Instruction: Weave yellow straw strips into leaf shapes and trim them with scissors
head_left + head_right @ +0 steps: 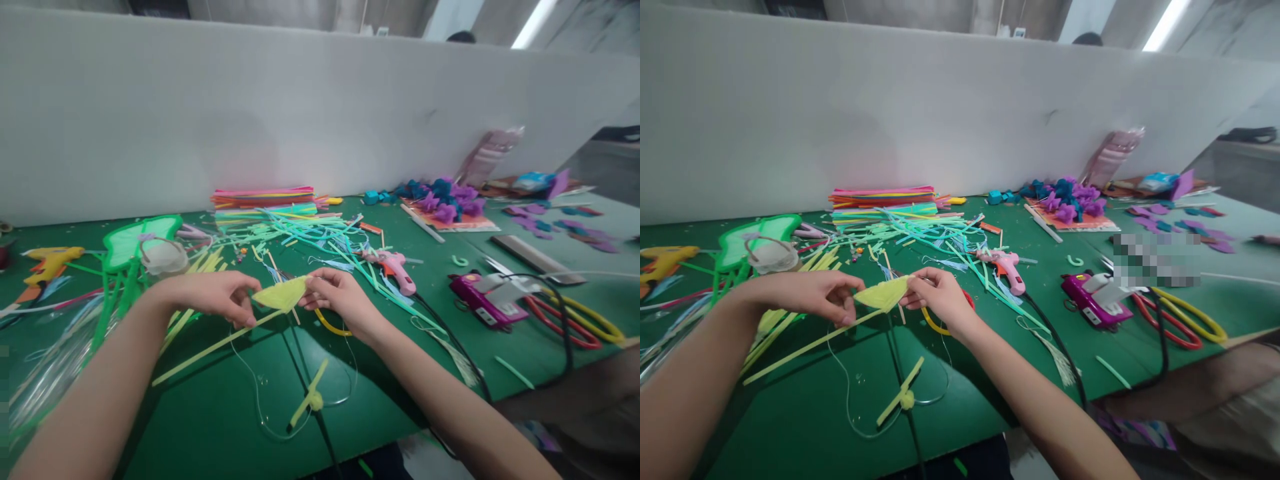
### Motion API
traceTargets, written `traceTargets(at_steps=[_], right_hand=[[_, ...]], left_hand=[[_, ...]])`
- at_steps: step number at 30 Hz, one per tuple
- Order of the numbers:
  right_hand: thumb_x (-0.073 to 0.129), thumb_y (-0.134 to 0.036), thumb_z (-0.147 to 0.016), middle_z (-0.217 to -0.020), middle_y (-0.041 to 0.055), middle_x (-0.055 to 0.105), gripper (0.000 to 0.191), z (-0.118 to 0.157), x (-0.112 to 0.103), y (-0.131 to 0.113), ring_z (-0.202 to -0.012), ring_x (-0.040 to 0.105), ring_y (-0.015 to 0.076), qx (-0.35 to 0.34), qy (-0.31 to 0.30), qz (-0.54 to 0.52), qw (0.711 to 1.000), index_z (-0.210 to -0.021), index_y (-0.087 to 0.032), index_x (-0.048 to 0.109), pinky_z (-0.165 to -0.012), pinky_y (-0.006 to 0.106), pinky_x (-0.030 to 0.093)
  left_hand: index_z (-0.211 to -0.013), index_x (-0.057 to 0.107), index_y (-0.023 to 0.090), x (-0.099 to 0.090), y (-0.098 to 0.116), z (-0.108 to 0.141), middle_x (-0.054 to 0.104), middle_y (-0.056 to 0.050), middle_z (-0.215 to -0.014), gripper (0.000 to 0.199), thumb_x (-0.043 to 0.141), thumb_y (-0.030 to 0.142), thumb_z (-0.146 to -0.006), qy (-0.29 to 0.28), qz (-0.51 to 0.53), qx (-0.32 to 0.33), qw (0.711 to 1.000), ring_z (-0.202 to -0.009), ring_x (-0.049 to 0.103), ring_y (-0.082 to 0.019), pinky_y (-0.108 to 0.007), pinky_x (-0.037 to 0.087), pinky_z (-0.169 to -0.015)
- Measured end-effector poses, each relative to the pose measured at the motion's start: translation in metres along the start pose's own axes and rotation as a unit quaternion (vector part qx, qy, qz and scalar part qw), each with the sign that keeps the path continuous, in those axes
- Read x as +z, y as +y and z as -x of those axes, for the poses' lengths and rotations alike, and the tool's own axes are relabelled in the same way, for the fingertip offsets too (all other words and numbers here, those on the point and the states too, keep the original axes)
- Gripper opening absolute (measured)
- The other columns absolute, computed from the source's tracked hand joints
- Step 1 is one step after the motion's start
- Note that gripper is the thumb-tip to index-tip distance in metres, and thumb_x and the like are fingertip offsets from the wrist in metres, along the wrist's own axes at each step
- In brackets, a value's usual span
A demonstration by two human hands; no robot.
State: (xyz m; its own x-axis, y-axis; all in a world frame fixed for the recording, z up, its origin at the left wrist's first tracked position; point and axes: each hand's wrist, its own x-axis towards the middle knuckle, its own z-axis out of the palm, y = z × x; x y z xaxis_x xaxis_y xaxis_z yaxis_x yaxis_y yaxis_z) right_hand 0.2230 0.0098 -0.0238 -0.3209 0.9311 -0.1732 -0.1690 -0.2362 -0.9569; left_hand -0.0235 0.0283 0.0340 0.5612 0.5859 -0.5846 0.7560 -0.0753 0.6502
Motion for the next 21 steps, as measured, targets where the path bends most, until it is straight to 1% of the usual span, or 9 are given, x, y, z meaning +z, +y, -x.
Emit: traceTargets(at_steps=[2, 3, 5, 6, 8, 10, 14, 18, 21], right_hand=[[0.062, -0.023, -0.082, -0.073, 0.0038, 0.07, 0.008, -0.001, 0.0, 0.0, -0.063, 0.07, 0.0114, -0.001, 0.018, -0.013, 1.0, -0.082, -0.016, 0.058, -0.06, 0.019, 0.057], [0.061, -0.023, -0.082, -0.072, 0.0031, 0.069, 0.007, -0.001, 0.0, -0.001, -0.062, 0.07, 0.0114, 0.001, 0.032, -0.024, 0.999, -0.083, -0.016, 0.058, -0.06, 0.019, 0.057], [0.06, -0.023, -0.083, -0.072, 0.0016, 0.068, 0.006, -0.002, -0.001, -0.002, -0.06, 0.069, 0.0112, 0.006, 0.06, -0.046, 0.997, -0.083, -0.018, 0.056, -0.059, 0.02, 0.058], [0.06, -0.022, -0.083, -0.073, 0.0012, 0.068, 0.006, -0.002, -0.001, -0.002, -0.06, 0.069, 0.0111, 0.008, 0.07, -0.055, 0.996, -0.083, -0.018, 0.056, -0.059, 0.021, 0.058], [0.06, -0.022, -0.083, -0.075, 0.0011, 0.067, 0.006, -0.003, -0.002, -0.003, -0.059, 0.069, 0.0109, 0.006, 0.081, -0.066, 0.995, -0.083, -0.018, 0.056, -0.059, 0.021, 0.059], [0.06, -0.022, -0.083, -0.076, 0.0013, 0.067, 0.006, -0.004, -0.003, -0.003, -0.059, 0.069, 0.0109, 0.002, 0.084, -0.07, 0.994, -0.083, -0.017, 0.056, -0.059, 0.021, 0.059], [0.059, -0.021, -0.083, -0.075, 0.0014, 0.068, 0.006, -0.005, -0.003, -0.001, -0.058, 0.069, 0.0111, 0.002, 0.087, -0.071, 0.994, -0.084, -0.017, 0.055, -0.058, 0.02, 0.059], [0.059, -0.02, -0.083, -0.072, 0.0012, 0.068, 0.005, -0.005, -0.001, 0.002, -0.057, 0.069, 0.0113, 0.005, 0.081, -0.068, 0.994, -0.085, -0.017, 0.055, -0.057, 0.02, 0.058], [0.057, -0.019, -0.084, -0.071, 0.002, 0.069, 0.003, -0.005, 0.0, 0.004, -0.058, 0.07, 0.0119, 0.007, 0.071, -0.062, 0.996, -0.084, -0.017, 0.055, -0.056, 0.02, 0.058]], left_hand=[[-0.106, 0.062, 0.025, -0.006, -0.004, 0.012, 0.073, -0.003, -0.093, 0.042, 0.07, 0.047, -0.071, 0.006, -0.042, -0.016, 0.999, -0.084, 0.065, -0.021, -0.025, 0.043, -0.065], [-0.101, 0.066, 0.025, -0.007, -0.006, 0.018, 0.072, -0.003, -0.091, 0.039, 0.071, 0.048, -0.07, 0.018, -0.061, -0.022, 0.998, -0.082, 0.064, -0.021, -0.024, 0.042, -0.062], [-0.09, 0.073, 0.026, -0.009, -0.008, 0.028, 0.071, -0.002, -0.08, 0.034, 0.074, 0.049, -0.064, 0.058, -0.098, -0.046, 0.992, -0.074, 0.061, -0.021, -0.024, 0.037, -0.055], [-0.085, 0.075, 0.026, -0.009, -0.009, 0.031, 0.069, -0.002, -0.074, 0.031, 0.075, 0.048, -0.063, 0.064, -0.109, -0.059, 0.99, -0.068, 0.059, -0.02, -0.024, 0.034, -0.051], [-0.07, 0.074, 0.024, -0.007, -0.009, 0.033, 0.063, -0.001, -0.061, 0.023, 0.074, 0.047, -0.065, 0.064, -0.132, -0.076, 0.986, -0.055, 0.052, -0.017, -0.024, 0.029, -0.047], [-0.061, 0.07, 0.021, -0.006, -0.007, 0.032, 0.059, -0.001, -0.055, 0.026, 0.069, 0.046, -0.07, 0.06, -0.139, -0.076, 0.986, -0.05, 0.048, -0.015, -0.024, 0.027, -0.046], [-0.07, 0.066, 0.021, -0.006, 0.005, 0.033, 0.063, -0.001, -0.061, 0.029, 0.061, 0.048, -0.078, 0.074, -0.098, -0.035, 0.992, -0.057, 0.055, -0.015, -0.022, 0.034, -0.05], [-0.074, 0.065, 0.021, -0.003, 0.021, 0.038, 0.064, 0.001, -0.065, 0.021, 0.061, 0.04, -0.08, 0.107, -0.054, 0.027, 0.992, -0.061, 0.057, -0.014, -0.02, 0.035, -0.052], [-0.077, 0.065, 0.021, 0.001, 0.03, 0.036, 0.065, 0.001, -0.068, 0.02, 0.06, 0.04, -0.081, 0.127, -0.035, 0.052, 0.99, -0.063, 0.059, -0.014, -0.02, 0.037, -0.053]])
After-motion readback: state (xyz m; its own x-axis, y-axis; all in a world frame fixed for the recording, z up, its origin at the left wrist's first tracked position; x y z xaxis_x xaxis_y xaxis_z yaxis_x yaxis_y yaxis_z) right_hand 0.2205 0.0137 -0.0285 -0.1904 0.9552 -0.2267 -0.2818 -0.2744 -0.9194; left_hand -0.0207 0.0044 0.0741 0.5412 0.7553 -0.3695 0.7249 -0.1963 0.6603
